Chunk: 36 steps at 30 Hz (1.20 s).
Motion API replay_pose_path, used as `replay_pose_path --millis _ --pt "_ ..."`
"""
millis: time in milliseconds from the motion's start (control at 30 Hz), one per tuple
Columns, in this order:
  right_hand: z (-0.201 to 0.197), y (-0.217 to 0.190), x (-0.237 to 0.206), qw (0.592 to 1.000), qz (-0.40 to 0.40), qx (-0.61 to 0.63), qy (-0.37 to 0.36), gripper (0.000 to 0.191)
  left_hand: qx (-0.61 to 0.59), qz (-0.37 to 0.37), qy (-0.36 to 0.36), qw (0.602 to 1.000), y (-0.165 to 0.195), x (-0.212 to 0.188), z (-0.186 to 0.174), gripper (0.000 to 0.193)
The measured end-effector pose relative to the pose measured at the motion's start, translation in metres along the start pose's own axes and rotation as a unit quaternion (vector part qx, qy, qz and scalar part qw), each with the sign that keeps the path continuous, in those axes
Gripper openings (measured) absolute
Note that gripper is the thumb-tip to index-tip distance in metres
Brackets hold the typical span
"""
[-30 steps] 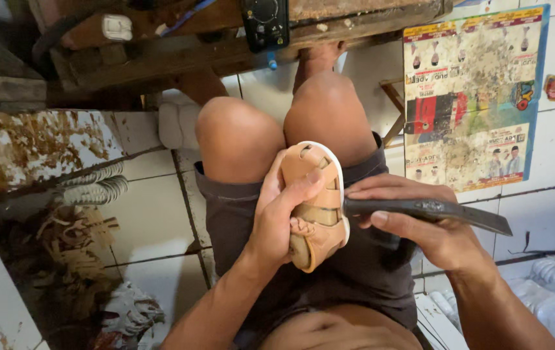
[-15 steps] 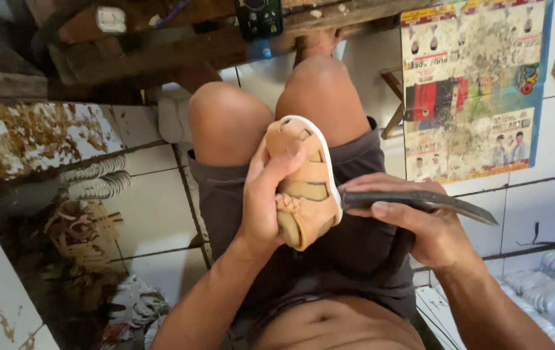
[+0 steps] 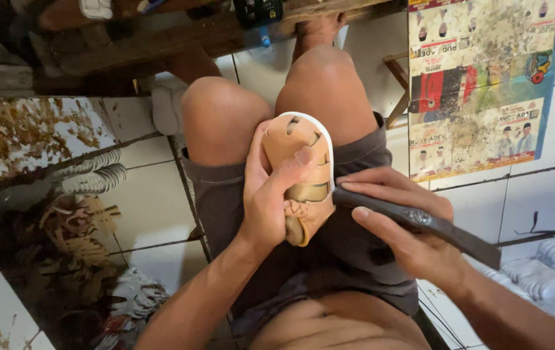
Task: The person assembles slipper sandals by heating the sole and upper over a gas flame, then pressing them together. They use a curved blade to trim excess material from the joined edges and place the finished units on a nearby shelf.
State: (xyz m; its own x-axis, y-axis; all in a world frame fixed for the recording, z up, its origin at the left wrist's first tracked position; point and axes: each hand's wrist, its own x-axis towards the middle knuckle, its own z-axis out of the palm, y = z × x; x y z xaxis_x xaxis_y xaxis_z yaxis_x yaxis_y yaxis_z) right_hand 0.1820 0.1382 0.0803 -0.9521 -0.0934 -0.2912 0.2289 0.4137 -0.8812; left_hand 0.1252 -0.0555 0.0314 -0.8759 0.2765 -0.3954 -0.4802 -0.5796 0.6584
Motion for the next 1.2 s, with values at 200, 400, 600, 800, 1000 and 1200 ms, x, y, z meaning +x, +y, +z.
replay_pose_path --millis 200,400,600,800,1000,1200 --pt "-0.017 0.000 0.022 0.989 -0.098 -0.031 -0.102 0.028 -0.006 -0.022 -0.023 0.999 -0.001 -0.001 -0.008 0.035" --pt "-0.011 -0.013 0.029 0.997 -0.036 0.003 -0.068 0.027 0.007 -0.027 -0.021 0.999 0.003 0.002 -0.012 0.035" --pt "-0.009 -0.013 0.029 0.998 0.040 0.016 -0.035 0.028 0.020 -0.011 -0.038 0.999 0.005 0.002 -0.011 0.032" --pt "-0.001 -0.012 0.030 0.996 0.013 0.081 0.039 0.029 -0.015 -0.027 -0.043 0.999 0.006 0.003 -0.012 0.032" --pt "0.000 -0.023 0.032 0.998 -0.034 0.017 0.042 0.028 0.032 -0.015 -0.037 0.999 0.006 0.002 -0.013 0.033" --pt "0.001 -0.031 0.038 0.994 -0.009 0.096 0.050 0.025 0.006 -0.035 -0.038 0.999 0.004 0.001 -0.012 0.036"
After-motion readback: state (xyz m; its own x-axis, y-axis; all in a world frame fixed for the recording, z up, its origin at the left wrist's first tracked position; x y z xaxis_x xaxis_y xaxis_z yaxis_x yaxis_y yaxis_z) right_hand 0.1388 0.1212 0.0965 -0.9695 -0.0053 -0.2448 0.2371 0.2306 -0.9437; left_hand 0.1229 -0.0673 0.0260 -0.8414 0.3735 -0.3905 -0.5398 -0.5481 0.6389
